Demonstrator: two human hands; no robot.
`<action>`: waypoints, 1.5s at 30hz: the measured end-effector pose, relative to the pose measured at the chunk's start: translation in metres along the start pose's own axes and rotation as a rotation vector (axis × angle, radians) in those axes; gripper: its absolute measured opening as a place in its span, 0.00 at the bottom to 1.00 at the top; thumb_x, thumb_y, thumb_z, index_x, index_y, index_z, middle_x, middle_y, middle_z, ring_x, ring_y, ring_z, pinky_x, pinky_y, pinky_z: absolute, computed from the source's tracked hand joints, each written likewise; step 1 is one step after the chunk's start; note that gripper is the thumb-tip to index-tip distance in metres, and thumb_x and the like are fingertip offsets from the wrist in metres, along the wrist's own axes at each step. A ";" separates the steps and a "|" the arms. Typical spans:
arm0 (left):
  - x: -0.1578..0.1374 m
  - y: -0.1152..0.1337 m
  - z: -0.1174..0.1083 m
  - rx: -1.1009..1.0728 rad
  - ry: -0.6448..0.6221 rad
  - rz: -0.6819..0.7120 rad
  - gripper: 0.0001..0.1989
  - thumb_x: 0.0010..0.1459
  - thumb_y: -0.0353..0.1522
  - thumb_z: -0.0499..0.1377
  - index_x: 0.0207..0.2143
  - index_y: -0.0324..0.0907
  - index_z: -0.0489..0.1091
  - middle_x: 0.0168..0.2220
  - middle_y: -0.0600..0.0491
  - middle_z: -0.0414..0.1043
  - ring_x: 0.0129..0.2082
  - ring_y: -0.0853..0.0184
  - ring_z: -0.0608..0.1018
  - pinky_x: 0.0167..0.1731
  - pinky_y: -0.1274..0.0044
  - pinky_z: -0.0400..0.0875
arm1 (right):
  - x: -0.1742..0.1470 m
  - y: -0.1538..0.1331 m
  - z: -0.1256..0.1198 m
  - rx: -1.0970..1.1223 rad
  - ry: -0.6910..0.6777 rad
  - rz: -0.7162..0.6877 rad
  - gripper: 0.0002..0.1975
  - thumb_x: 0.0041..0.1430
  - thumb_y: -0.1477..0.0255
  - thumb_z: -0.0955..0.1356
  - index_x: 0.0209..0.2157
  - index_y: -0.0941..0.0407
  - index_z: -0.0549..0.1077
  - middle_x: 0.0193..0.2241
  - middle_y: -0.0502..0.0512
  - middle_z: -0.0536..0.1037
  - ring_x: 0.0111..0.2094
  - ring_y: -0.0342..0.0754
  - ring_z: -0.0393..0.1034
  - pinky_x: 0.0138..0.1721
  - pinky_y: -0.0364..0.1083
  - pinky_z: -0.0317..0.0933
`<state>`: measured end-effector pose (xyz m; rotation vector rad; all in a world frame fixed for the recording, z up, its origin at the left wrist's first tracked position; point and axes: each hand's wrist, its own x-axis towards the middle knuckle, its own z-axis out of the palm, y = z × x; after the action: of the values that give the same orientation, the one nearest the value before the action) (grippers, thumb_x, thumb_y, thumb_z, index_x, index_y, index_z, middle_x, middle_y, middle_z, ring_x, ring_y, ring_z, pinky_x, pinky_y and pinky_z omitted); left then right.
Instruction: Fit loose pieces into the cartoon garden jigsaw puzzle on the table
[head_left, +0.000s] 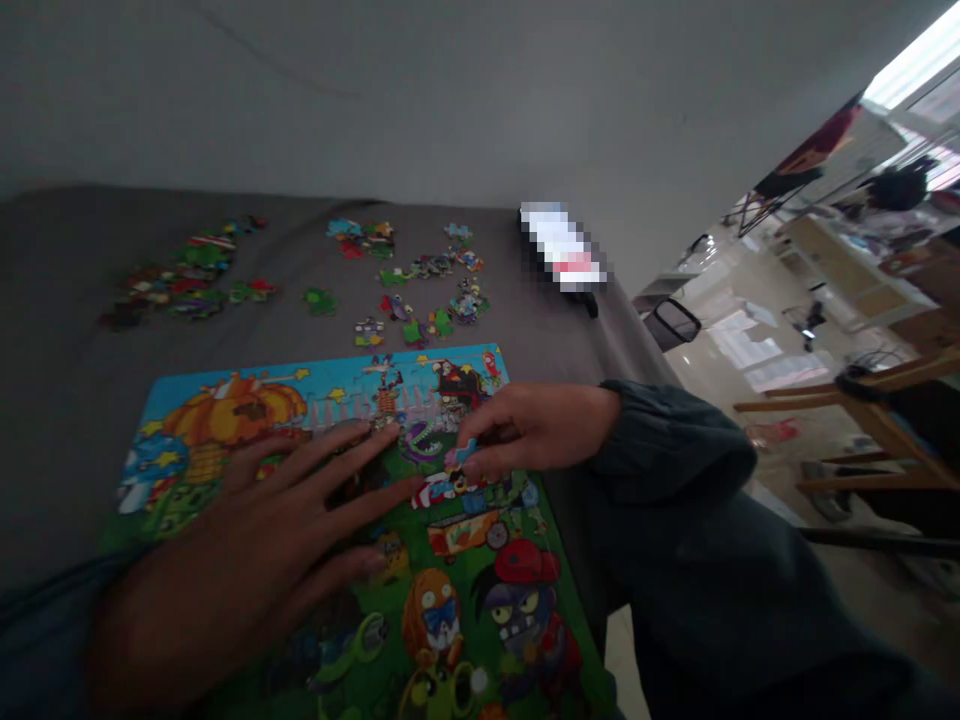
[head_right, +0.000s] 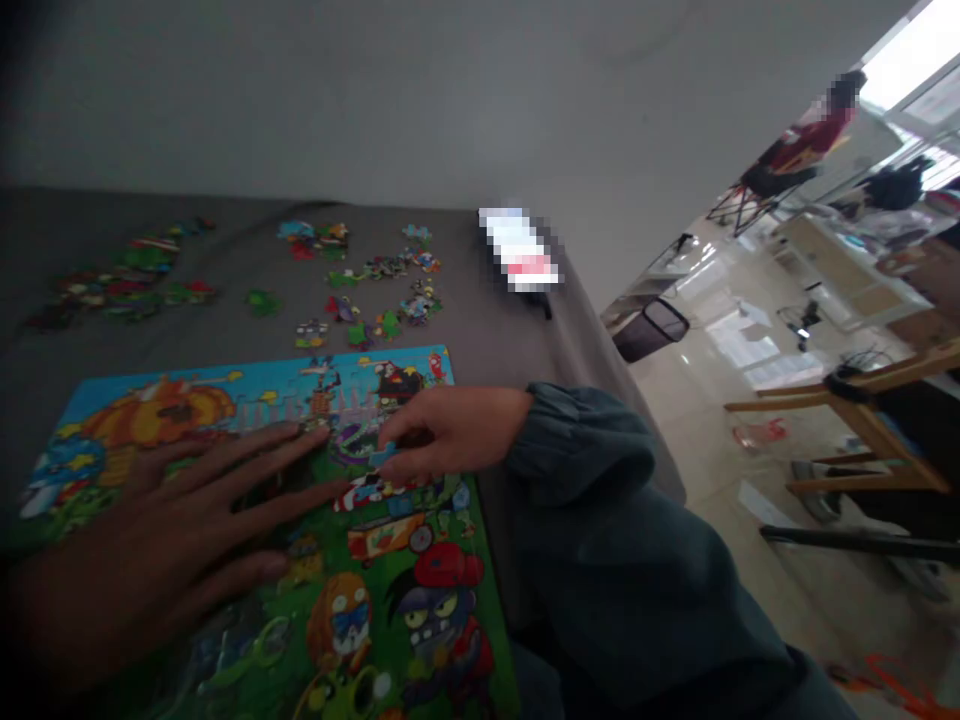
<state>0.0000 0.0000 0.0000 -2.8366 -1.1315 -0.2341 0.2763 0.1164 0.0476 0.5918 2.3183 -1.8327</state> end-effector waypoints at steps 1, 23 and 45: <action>0.001 0.000 0.001 0.022 0.005 0.010 0.27 0.68 0.46 0.47 0.68 0.66 0.52 0.70 0.54 0.57 0.63 0.51 0.68 0.53 0.56 0.64 | -0.001 -0.001 0.000 0.000 -0.008 -0.003 0.10 0.67 0.71 0.67 0.39 0.64 0.75 0.29 0.52 0.77 0.30 0.39 0.72 0.34 0.40 0.66; 0.004 0.017 -0.010 -0.051 0.043 0.097 0.27 0.66 0.52 0.50 0.66 0.69 0.55 0.69 0.62 0.59 0.62 0.53 0.68 0.62 0.62 0.53 | -0.002 -0.007 0.001 0.035 -0.125 0.121 0.08 0.70 0.73 0.65 0.40 0.63 0.73 0.32 0.55 0.81 0.26 0.37 0.72 0.30 0.36 0.67; 0.001 0.012 0.000 -0.022 0.000 0.029 0.26 0.69 0.50 0.47 0.67 0.63 0.55 0.66 0.65 0.64 0.64 0.54 0.64 0.56 0.63 0.56 | -0.015 -0.013 -0.004 0.229 -0.189 0.283 0.06 0.69 0.71 0.65 0.39 0.60 0.70 0.32 0.53 0.81 0.30 0.39 0.76 0.30 0.37 0.70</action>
<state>0.0088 -0.0076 -0.0003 -2.8696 -1.0929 -0.2461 0.2857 0.1149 0.0652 0.6996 1.8174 -1.9333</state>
